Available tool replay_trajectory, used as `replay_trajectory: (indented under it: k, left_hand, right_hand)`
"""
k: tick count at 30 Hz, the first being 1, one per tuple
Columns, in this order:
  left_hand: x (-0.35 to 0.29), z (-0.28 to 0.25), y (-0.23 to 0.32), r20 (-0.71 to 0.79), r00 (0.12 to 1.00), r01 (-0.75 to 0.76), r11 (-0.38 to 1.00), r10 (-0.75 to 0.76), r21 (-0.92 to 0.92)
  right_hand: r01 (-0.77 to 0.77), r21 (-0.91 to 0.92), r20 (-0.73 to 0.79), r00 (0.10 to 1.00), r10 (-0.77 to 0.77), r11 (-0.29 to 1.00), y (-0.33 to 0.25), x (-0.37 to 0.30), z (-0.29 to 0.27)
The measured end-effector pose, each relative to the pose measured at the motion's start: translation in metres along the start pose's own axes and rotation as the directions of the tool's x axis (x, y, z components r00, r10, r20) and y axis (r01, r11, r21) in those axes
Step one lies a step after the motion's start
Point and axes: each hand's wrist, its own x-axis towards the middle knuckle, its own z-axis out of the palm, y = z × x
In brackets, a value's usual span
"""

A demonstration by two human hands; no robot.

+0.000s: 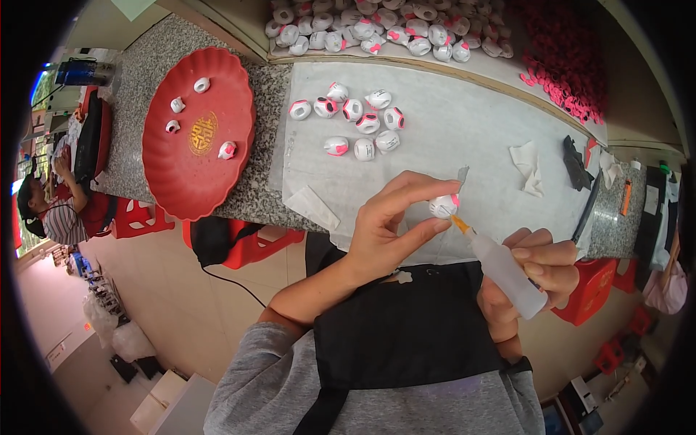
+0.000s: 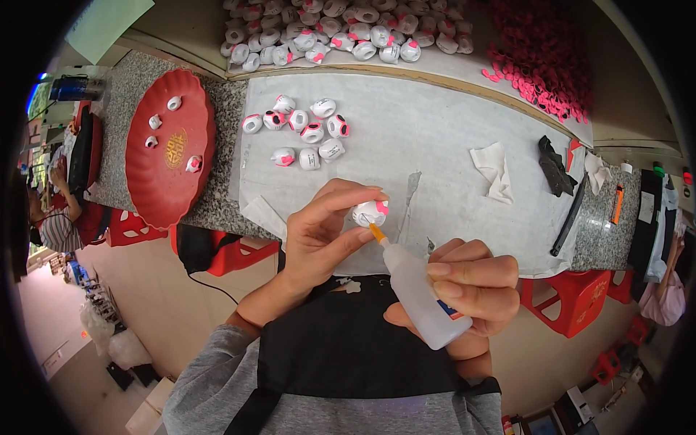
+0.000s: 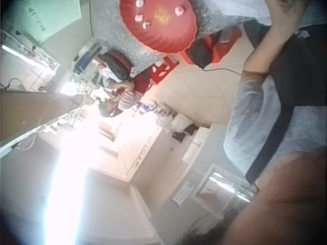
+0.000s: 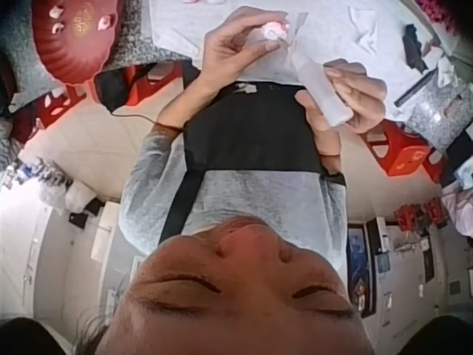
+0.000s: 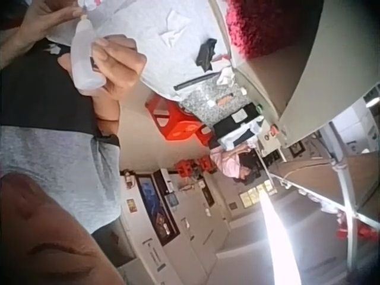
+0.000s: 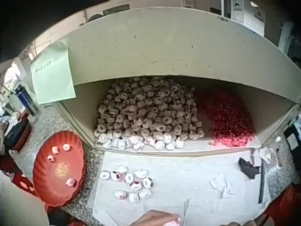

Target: Assembling small plastic figurines by applying glue and joining components.

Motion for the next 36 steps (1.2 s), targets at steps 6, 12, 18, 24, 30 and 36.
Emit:
replay_trajectory:
  k: [6, 12, 18, 24, 30, 36]
  left_hand:
    - [0.001, -0.001, 0.002, -0.002, 1.0, -0.008, 0.998, 0.008, 0.061]
    - [0.003, 0.0, 0.001, -0.015, 1.0, -0.02, 0.996, 0.021, 0.085]
    - [0.004, -0.002, 0.0, -0.018, 1.0, 0.004, 1.0, -0.004, 0.011]
    - [0.004, -0.012, 0.007, -0.228, 0.974, -0.018, 0.996, -0.004, -0.092]
    - [0.002, -0.009, 0.007, -0.221, 0.975, 0.015, 0.995, -0.037, -0.103]
    - [0.003, -0.013, 0.009, -0.25, 0.967, 0.017, 0.996, -0.04, -0.093]
  right_hand:
    - [-0.033, 0.032, 0.037, 0.999, 0.032, 0.999, -0.003, 0.0, -0.002]
    - [-0.028, 0.015, 0.022, 0.999, 0.028, 0.999, 0.0, 0.002, -0.003]
    - [0.023, -0.043, -0.005, 1.0, -0.023, 0.999, 0.008, 0.005, -0.007]
    - [-0.279, 0.062, -0.251, 0.925, 0.285, 0.958, 0.031, 0.035, -0.035]
    - [-0.52, -0.215, -0.126, 0.854, 0.504, 0.827, 0.096, 0.082, -0.071]
    - [-0.061, -0.787, 0.186, 0.925, 0.331, 0.613, 0.111, 0.096, -0.076]
